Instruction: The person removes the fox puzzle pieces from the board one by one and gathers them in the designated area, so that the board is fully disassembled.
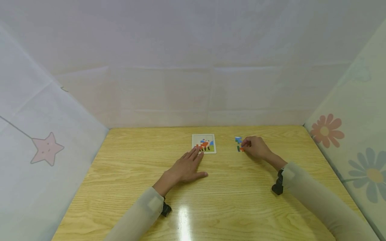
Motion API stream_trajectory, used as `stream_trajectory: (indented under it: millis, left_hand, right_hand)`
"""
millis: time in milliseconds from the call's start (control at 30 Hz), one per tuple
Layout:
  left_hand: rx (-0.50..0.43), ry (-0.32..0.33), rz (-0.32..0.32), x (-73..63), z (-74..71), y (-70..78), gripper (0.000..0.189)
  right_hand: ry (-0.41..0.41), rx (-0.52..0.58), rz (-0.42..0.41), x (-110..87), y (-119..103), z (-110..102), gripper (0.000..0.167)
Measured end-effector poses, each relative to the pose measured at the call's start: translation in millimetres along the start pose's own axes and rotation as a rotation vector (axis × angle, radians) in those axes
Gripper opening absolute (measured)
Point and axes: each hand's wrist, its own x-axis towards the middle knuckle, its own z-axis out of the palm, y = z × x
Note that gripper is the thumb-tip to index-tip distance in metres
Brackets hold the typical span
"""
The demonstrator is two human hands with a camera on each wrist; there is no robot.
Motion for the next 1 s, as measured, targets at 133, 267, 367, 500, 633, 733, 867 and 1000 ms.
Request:
stream_trajectory:
  millis: [133, 267, 367, 500, 633, 733, 867, 1000]
  left_hand:
    - [-0.005, 0.001, -0.003, -0.2, 0.4, 0.0, 0.094]
    - [-0.014, -0.002, -0.006, 0.0, 0.0, 0.2, 0.092]
    - [-0.015, -0.002, -0.006, 0.2, -1.7, 0.8, 0.091]
    - [-0.010, -0.003, -0.011, 0.6, -4.1, 1.3, 0.089]
    - [-0.010, -0.007, -0.012, 1.5, -5.5, 1.5, 0.086]
    - [-0.007, -0.008, -0.011, 2.1, -6.2, 1.9, 0.084]
    - [0.002, 0.000, -0.011, 2.7, -7.1, 1.9, 0.082]
    - [-0.002, 0.002, -0.017, 4.2, -7.6, 0.1, 0.079]
  right_hand:
    - [-0.010, 0.002, -0.003, 0.0, -0.8, -0.1, 0.005]
    - [-0.003, 0.006, -0.008, 0.3, -2.8, -1.9, 0.006]
    - [0.012, 0.005, -0.017, 3.1, -6.9, -2.6, 0.006]
    - [0.024, 0.004, -0.039, 11.3, -17.1, -0.1, 0.007]
    - [0.015, 0.015, -0.078, 20.7, -30.8, 5.0, 0.008]
    - [0.000, 0.021, -0.111, 27.8, -40.1, 9.7, 0.010]
    - [-0.017, 0.032, -0.137, 37.0, -50.3, 16.0, 0.011]
    - [-0.046, 0.064, -0.155, 48.1, -57.3, 24.5, 0.012]
